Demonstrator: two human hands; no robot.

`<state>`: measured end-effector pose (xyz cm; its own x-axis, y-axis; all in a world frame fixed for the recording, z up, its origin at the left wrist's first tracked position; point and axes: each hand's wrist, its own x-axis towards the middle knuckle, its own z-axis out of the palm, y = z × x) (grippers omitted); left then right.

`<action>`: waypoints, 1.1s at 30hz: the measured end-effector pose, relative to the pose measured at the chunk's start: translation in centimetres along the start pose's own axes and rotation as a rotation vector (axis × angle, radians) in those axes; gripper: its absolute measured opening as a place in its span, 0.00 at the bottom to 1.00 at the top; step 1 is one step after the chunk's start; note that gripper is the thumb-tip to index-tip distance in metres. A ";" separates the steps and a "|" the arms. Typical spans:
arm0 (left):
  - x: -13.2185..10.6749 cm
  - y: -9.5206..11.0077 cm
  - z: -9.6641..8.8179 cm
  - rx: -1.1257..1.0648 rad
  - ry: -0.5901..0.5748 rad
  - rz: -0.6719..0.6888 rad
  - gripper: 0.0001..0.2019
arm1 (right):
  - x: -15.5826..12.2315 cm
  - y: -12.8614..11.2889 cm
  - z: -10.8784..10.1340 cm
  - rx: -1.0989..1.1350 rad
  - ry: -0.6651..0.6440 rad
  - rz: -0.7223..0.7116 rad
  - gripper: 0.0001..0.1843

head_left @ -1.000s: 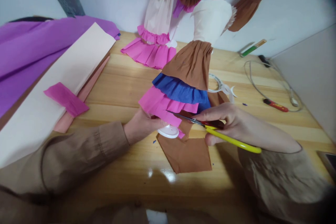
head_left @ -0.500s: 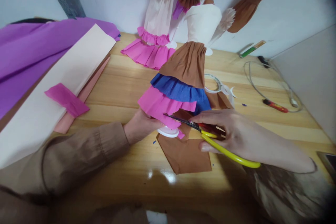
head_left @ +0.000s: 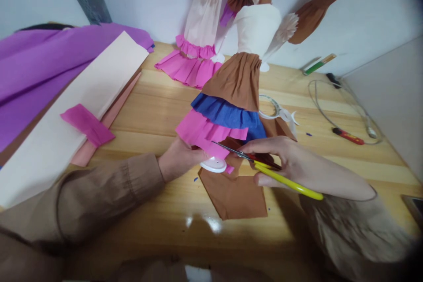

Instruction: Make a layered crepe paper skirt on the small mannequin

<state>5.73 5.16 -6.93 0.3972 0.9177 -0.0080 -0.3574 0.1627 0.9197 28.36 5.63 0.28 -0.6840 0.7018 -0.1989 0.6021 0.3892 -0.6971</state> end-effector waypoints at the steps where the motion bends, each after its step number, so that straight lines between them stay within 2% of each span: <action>1: 0.0 0.1 0.0 -0.006 -0.009 0.007 0.21 | 0.2 0.0 0.1 0.013 -0.013 0.012 0.23; 7: 0.0 0.0 0.1 0.042 0.010 -0.016 0.18 | 0.6 -0.3 0.7 0.017 -0.009 0.028 0.22; 14: 0.1 -0.5 -0.2 0.105 0.056 0.036 0.18 | 0.0 0.0 0.3 -0.064 -0.012 0.057 0.26; 25: 0.1 -0.7 -0.2 0.153 -0.003 0.093 0.16 | 0.8 -0.5 0.9 -0.020 0.000 0.040 0.23; 33: 0.2 0.0 0.1 0.091 -0.033 0.050 0.20 | 0.9 -0.3 0.9 -0.008 0.012 -0.007 0.23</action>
<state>5.91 5.32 -6.84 0.4089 0.9112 0.0498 -0.2997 0.0825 0.9505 27.22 5.61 -0.34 -0.6832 0.7062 -0.1858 0.6008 0.3990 -0.6927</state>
